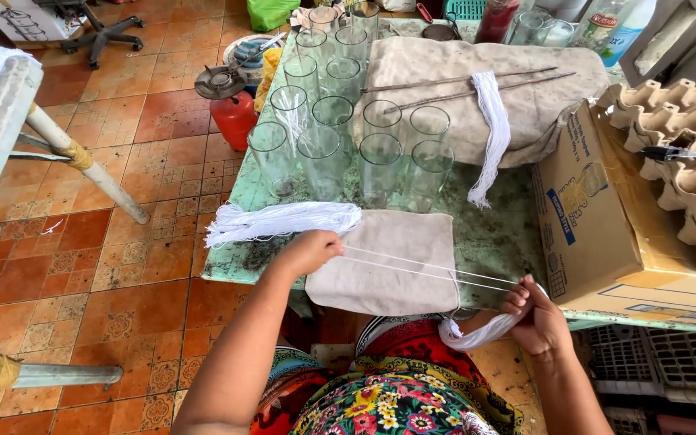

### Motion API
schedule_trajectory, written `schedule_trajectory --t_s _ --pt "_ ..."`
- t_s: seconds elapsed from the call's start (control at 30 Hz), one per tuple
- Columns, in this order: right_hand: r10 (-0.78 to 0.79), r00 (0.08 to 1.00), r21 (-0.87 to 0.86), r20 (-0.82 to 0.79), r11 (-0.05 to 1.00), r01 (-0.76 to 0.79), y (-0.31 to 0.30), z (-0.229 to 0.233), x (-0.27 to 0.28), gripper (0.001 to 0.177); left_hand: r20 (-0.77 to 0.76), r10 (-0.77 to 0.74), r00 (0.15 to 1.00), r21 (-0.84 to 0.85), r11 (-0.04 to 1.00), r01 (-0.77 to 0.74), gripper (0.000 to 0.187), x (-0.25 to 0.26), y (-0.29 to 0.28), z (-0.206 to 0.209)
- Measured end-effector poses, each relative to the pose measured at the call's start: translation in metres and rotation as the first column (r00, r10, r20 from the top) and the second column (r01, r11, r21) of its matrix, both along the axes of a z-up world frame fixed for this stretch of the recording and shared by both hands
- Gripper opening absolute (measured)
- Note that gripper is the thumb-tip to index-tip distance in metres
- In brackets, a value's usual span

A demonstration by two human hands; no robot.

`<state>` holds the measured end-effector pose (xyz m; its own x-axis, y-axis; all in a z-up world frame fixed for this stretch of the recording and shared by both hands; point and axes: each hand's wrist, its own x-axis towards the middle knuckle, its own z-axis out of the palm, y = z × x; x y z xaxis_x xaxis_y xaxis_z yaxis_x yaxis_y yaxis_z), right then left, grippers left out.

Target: The person is manually separating, pulling, and organizing long cotton wicks from a large bundle, occasionally using a thin rod to assist in moving them.

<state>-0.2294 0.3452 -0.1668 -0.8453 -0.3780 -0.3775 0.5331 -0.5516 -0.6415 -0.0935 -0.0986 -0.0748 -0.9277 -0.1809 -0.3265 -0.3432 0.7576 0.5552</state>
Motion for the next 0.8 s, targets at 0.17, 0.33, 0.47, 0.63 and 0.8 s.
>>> schedule_trajectory --t_s 0.17,0.33,0.47,0.63,0.8 --pt "-0.134 0.987 -0.129 0.087 0.981 0.144 0.029 -0.029 -0.001 0.009 0.088 0.163 0.983 -0.170 0.974 -0.146 0.017 -0.004 -0.008 0.002" --pt "-0.292 0.956 0.033 -0.042 0.955 0.293 0.033 -0.006 0.018 0.005 -0.136 0.170 0.976 -0.229 0.953 -0.197 0.020 0.000 -0.006 -0.023" --pt "-0.320 0.938 0.170 -0.137 0.925 0.340 0.019 0.019 0.033 0.015 -0.248 0.099 0.964 -0.106 0.986 -0.128 0.012 0.006 0.017 -0.016" --pt "-0.331 0.930 0.221 -0.163 0.906 0.361 0.007 0.031 0.040 0.012 -0.313 0.023 0.950 -0.184 0.979 -0.085 0.019 0.000 0.023 -0.048" --pt "-0.314 0.924 0.237 -0.217 0.902 0.362 -0.001 0.040 0.045 0.009 -0.379 -0.012 0.925 -0.235 0.968 -0.084 0.005 -0.004 0.026 -0.059"
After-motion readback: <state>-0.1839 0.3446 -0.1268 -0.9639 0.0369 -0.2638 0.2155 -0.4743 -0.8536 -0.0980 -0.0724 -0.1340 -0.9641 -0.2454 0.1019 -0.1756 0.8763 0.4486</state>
